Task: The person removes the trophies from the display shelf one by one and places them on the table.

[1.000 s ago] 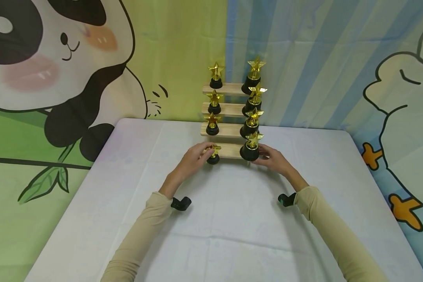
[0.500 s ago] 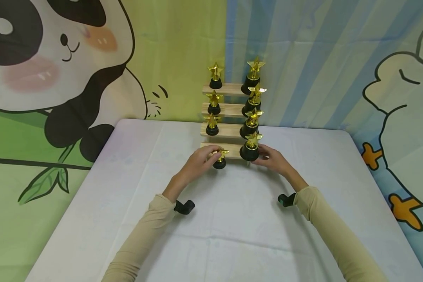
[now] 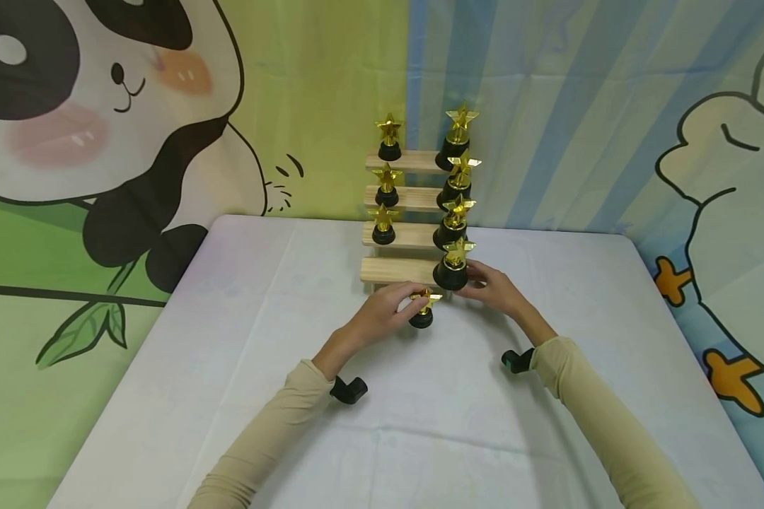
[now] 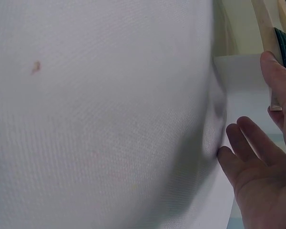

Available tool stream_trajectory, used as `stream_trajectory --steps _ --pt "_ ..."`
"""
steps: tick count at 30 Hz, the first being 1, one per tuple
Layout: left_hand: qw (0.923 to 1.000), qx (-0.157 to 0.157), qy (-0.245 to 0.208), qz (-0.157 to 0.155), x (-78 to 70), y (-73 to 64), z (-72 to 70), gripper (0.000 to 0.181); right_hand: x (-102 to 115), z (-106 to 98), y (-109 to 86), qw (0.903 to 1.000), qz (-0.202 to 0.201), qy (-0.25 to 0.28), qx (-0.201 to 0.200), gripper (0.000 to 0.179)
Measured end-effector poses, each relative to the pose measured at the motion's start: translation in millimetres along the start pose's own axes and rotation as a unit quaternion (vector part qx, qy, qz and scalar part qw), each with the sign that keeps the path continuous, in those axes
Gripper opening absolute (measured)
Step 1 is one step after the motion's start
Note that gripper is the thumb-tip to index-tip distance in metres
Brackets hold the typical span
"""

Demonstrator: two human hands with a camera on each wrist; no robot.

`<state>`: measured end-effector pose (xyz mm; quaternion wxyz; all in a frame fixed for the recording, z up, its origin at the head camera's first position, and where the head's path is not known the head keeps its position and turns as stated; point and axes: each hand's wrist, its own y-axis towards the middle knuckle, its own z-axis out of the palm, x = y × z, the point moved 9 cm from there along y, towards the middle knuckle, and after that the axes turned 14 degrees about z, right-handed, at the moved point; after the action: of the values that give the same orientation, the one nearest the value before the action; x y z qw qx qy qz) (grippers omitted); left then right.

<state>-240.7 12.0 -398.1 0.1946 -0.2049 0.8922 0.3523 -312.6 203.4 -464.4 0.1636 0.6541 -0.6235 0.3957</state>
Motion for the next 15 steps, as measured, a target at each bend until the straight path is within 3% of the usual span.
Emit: stream_trajectory --steps 15 --pt "0.9994 0.026 -0.005 0.022 -19.1 14.6 25.6 0.025 -3 1 0.7 0.9999 0.017 -0.002 0.004 0.076"
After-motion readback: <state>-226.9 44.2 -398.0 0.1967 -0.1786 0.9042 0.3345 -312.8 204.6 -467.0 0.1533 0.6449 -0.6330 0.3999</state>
